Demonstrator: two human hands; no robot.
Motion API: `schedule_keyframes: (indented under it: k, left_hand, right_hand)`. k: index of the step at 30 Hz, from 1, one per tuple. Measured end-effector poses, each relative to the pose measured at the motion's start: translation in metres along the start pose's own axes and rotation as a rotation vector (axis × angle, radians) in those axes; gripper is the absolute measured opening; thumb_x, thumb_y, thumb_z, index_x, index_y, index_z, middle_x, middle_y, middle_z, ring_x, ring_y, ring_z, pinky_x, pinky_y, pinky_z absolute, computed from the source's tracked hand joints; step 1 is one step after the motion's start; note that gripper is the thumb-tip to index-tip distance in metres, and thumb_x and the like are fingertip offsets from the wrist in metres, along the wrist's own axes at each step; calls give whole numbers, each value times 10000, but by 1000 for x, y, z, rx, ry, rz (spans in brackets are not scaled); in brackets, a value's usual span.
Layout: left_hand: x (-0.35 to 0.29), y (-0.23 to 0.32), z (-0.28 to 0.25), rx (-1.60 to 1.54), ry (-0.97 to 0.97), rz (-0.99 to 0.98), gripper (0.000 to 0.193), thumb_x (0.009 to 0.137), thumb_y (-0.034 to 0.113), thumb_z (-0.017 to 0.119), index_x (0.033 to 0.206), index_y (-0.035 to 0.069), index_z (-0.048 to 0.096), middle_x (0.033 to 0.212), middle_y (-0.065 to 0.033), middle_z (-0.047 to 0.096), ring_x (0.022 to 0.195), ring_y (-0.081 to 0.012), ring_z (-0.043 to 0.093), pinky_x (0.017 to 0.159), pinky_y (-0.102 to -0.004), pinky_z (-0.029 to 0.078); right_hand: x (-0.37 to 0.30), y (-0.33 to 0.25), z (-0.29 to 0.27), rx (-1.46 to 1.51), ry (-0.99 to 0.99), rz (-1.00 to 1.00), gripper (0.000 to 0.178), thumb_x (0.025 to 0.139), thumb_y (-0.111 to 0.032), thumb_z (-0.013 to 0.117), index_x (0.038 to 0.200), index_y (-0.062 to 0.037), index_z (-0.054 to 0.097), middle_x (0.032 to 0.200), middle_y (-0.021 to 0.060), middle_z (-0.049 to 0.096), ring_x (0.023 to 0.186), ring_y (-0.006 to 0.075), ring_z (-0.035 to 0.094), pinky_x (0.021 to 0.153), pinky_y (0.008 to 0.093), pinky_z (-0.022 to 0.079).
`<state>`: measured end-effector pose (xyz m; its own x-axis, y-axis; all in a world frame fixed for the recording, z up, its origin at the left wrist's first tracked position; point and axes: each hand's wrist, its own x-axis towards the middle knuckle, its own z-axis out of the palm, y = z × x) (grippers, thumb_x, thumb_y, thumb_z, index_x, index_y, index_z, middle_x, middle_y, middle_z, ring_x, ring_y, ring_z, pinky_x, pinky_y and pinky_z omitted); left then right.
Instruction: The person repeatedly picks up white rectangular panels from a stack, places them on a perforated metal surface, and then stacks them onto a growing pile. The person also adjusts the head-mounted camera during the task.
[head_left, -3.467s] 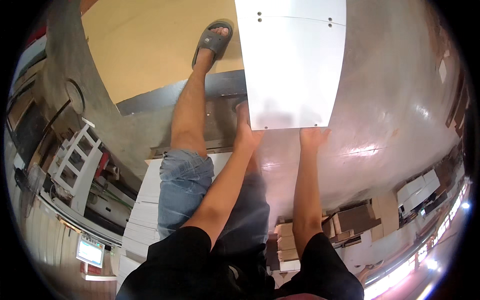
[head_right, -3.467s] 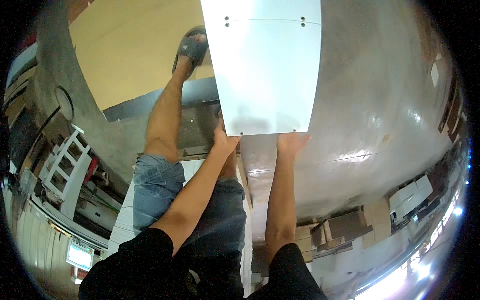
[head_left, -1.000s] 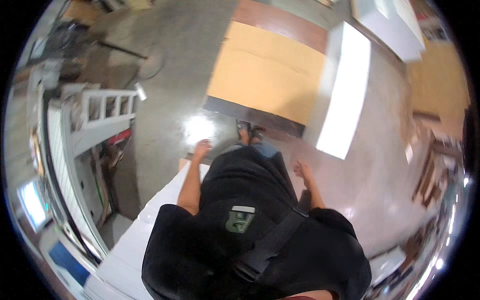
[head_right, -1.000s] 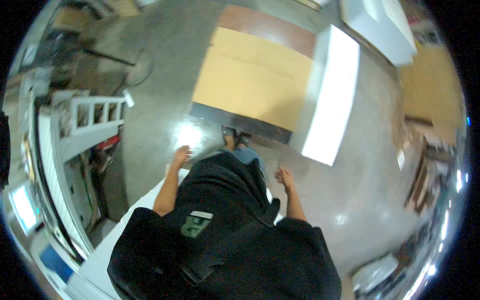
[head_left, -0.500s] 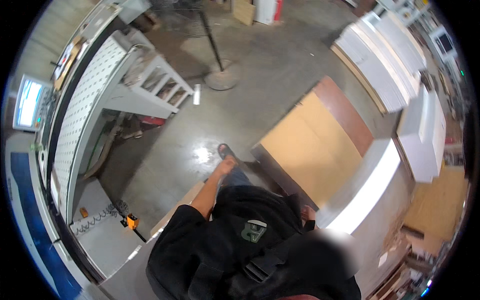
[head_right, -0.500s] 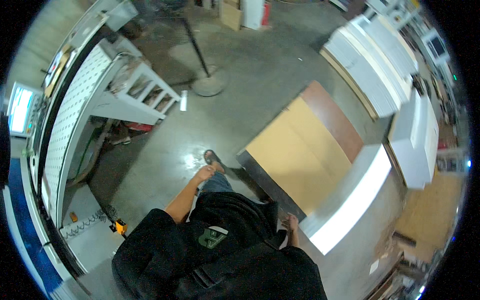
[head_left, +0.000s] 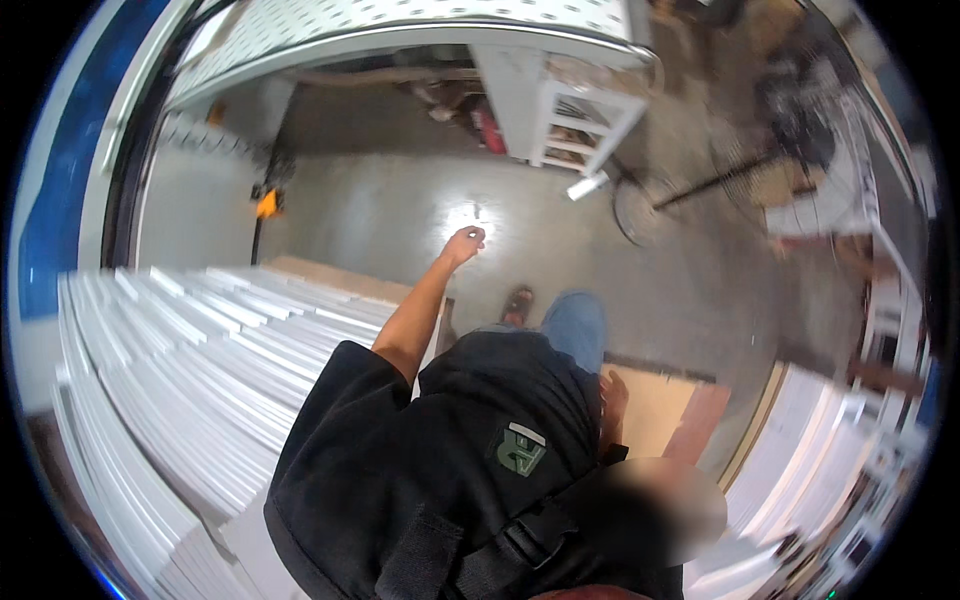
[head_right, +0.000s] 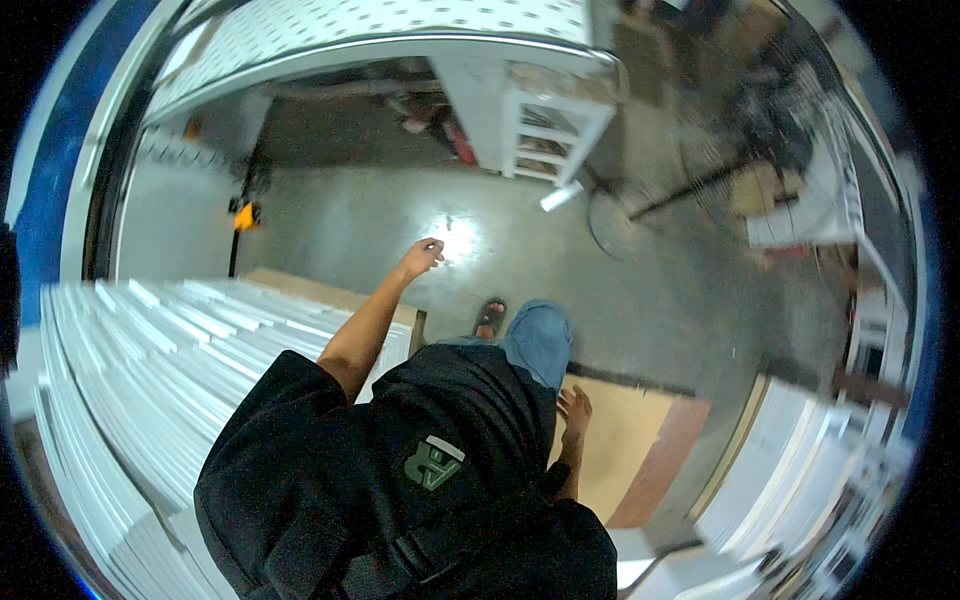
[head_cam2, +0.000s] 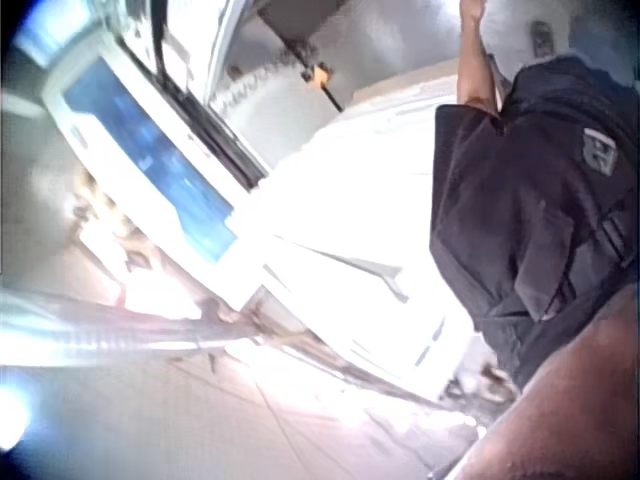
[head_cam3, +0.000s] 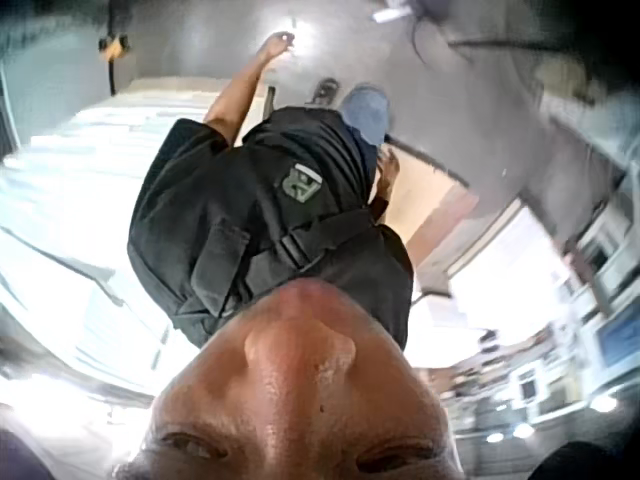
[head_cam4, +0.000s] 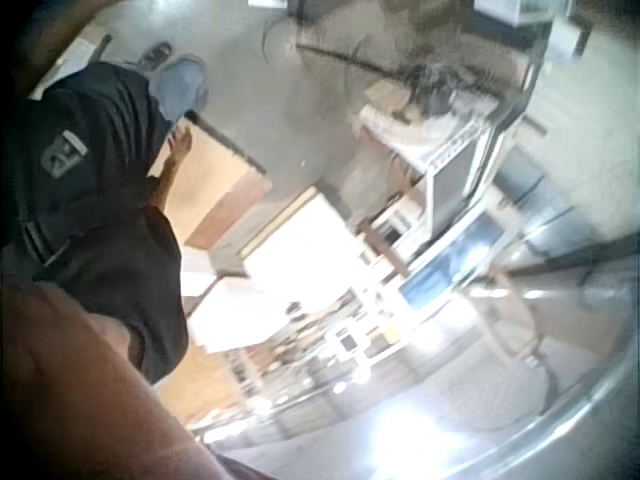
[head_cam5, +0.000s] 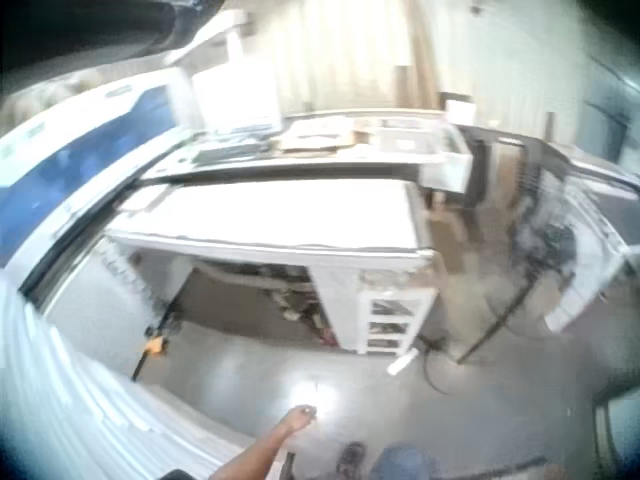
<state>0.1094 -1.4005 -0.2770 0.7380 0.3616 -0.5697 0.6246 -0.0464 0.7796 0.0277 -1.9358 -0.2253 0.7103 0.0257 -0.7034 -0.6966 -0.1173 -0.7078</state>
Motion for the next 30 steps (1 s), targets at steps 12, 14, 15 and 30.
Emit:
schedule_keyframes:
  k: [12,14,15,30]
  left_hand:
    - [-149,-170,18,-116,318,-584,444,962,400,505,952,9,716,827,-121,688,696,-234,632,652,-411,519]
    - [-178,-194,55,78,496,-519,412,935,388,518,995,31,714,936,-156,689,818,-287,646,745,-445,519]
    - [-179,-182,66,198,606,-515,401,921,383,524,1016,42,714,990,-173,690,879,-314,653,791,-462,520]
    - [-125,-200,49,-36,458,-383,322,975,246,501,1169,39,652,1050,-141,683,921,-304,635,825,-417,509]
  right_hand:
    - [274,-173,92,-471,-475,163,509,1023,-449,450,1263,-22,589,991,86,649,863,186,618,761,351,504]
    - [328,-202,124,-394,-575,159,485,1032,-423,436,1240,-16,600,947,70,648,817,164,616,725,325,505]
    - [362,-217,136,-337,-652,150,475,1037,-410,429,1229,-13,605,925,62,647,794,153,616,708,312,506]
    - [322,-294,420,-1205,-772,-10,435,1033,-331,471,1289,0,592,1007,118,696,873,212,677,768,342,546]
